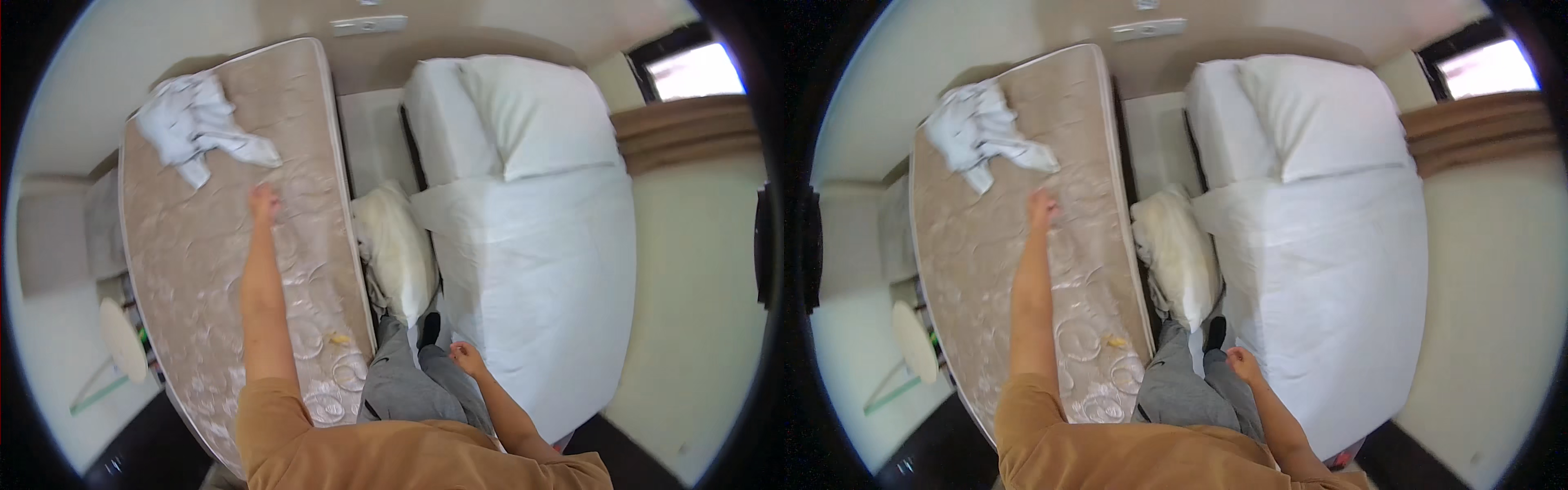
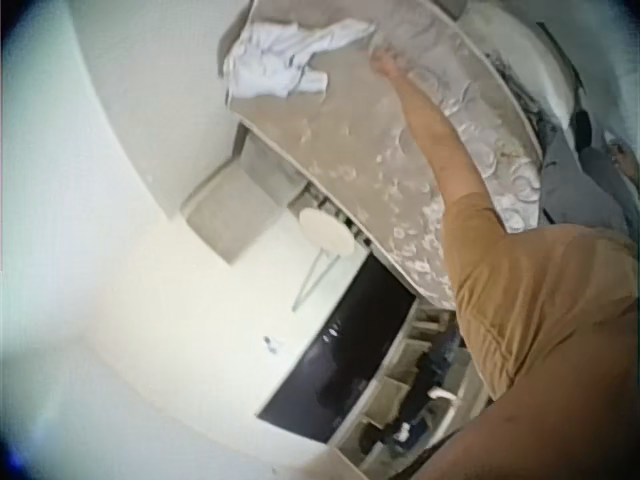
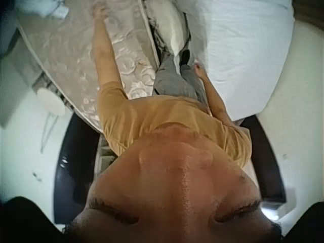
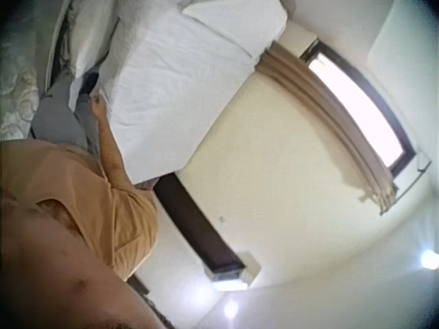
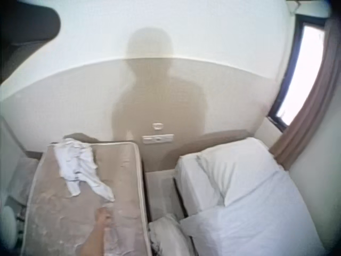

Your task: Putting a clean pillowcase onto a pillow in a hotel room.

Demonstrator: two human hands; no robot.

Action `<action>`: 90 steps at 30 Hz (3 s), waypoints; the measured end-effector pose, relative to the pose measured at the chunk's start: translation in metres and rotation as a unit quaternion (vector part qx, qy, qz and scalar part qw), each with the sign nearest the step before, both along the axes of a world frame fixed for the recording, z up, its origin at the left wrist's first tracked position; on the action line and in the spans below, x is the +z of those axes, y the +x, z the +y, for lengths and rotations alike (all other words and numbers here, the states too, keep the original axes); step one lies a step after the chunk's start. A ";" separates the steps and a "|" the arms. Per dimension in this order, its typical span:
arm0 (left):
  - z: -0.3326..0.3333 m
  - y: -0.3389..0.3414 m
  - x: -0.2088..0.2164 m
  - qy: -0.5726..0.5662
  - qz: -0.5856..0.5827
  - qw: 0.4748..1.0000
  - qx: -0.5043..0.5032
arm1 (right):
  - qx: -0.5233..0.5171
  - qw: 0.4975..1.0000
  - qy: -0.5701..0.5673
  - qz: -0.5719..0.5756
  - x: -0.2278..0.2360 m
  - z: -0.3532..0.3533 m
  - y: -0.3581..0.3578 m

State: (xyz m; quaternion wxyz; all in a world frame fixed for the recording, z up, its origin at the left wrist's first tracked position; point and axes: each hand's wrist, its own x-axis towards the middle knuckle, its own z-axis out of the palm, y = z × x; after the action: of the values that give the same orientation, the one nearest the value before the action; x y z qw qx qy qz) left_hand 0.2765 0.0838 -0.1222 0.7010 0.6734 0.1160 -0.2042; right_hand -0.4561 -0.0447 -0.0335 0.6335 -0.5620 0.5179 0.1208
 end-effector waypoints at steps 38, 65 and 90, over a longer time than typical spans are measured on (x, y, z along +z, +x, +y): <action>0.128 -0.377 0.206 -0.176 0.406 0.843 -0.306 | 0.320 0.855 0.207 -0.352 0.182 0.065 0.191; 0.183 -0.741 0.266 0.030 -0.199 0.769 -0.607 | -0.143 0.533 0.534 -0.641 0.012 0.107 -0.109; 0.078 -0.708 0.257 -0.051 0.069 0.850 -0.519 | -0.189 0.936 -0.186 -0.232 0.261 0.073 -0.157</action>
State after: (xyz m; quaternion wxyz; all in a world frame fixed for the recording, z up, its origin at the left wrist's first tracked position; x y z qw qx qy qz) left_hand -0.4312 0.1620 0.1350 0.5164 0.5827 -0.2128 -0.5903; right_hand -0.6130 0.0287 0.2276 0.6313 -0.5740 0.4666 -0.2329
